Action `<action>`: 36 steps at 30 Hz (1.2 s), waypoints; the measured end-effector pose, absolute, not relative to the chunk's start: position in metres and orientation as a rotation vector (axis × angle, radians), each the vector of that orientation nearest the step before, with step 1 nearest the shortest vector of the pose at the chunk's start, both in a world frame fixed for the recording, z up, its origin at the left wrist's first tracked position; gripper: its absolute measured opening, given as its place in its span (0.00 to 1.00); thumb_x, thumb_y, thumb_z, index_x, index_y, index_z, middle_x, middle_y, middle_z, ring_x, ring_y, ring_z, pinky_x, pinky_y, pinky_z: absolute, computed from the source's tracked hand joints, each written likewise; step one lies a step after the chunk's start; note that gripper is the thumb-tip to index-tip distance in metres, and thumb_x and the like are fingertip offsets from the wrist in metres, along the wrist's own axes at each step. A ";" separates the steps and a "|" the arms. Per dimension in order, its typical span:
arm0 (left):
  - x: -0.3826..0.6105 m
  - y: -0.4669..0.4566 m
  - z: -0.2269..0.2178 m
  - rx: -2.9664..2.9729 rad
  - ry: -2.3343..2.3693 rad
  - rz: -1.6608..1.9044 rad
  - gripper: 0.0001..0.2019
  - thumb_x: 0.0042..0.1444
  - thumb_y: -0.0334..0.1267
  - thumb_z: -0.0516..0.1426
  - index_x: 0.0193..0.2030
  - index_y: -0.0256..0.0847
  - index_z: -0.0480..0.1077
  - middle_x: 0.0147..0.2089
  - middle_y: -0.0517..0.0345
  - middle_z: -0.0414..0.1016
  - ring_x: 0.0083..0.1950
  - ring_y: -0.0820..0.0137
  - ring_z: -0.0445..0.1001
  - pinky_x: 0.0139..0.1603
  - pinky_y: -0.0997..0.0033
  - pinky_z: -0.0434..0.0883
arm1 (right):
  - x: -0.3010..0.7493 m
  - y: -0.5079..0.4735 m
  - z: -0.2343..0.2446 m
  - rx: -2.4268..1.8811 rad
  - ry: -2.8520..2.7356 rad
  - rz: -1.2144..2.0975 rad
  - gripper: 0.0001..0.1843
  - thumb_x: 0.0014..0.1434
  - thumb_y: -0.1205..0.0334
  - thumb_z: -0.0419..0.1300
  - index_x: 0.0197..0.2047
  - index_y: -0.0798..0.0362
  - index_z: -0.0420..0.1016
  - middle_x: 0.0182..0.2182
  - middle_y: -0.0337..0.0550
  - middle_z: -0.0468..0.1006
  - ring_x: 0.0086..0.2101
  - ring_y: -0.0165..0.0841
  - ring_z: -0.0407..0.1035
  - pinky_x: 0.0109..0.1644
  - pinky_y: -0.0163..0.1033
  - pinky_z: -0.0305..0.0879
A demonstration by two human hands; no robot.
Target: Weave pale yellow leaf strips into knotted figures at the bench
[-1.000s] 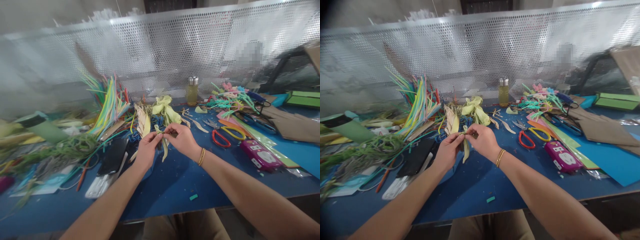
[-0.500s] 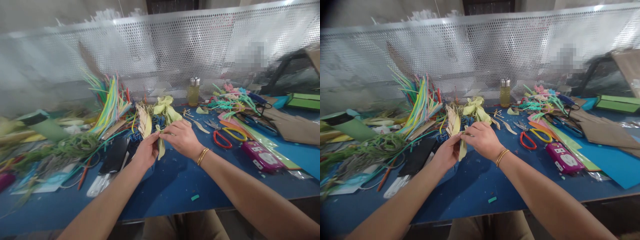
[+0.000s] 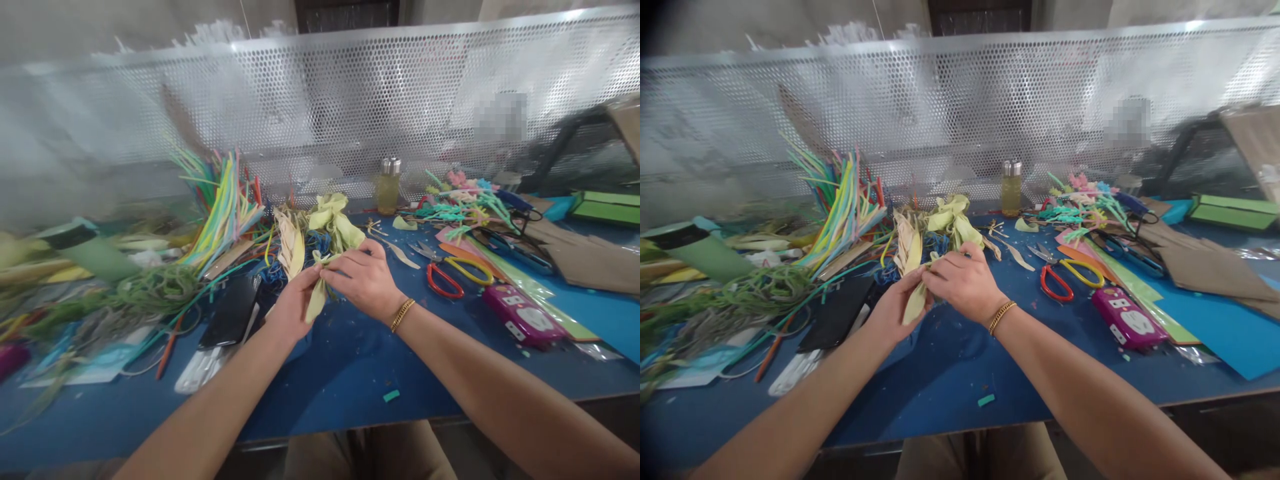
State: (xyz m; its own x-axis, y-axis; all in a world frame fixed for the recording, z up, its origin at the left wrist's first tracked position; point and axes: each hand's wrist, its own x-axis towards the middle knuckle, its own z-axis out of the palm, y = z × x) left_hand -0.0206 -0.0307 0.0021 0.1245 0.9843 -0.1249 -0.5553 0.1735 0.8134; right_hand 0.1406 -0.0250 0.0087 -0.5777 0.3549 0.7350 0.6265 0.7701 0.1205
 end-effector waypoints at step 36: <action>-0.028 -0.027 -0.016 1.333 0.988 1.338 0.12 0.48 0.42 0.66 0.38 0.40 0.79 0.35 0.58 0.76 0.37 0.70 0.69 0.40 0.71 0.65 | 0.132 -0.011 -0.008 -1.016 -1.643 0.193 0.10 0.51 0.58 0.69 0.36 0.50 0.74 0.45 0.45 0.77 0.48 0.40 0.69 0.55 0.48 0.60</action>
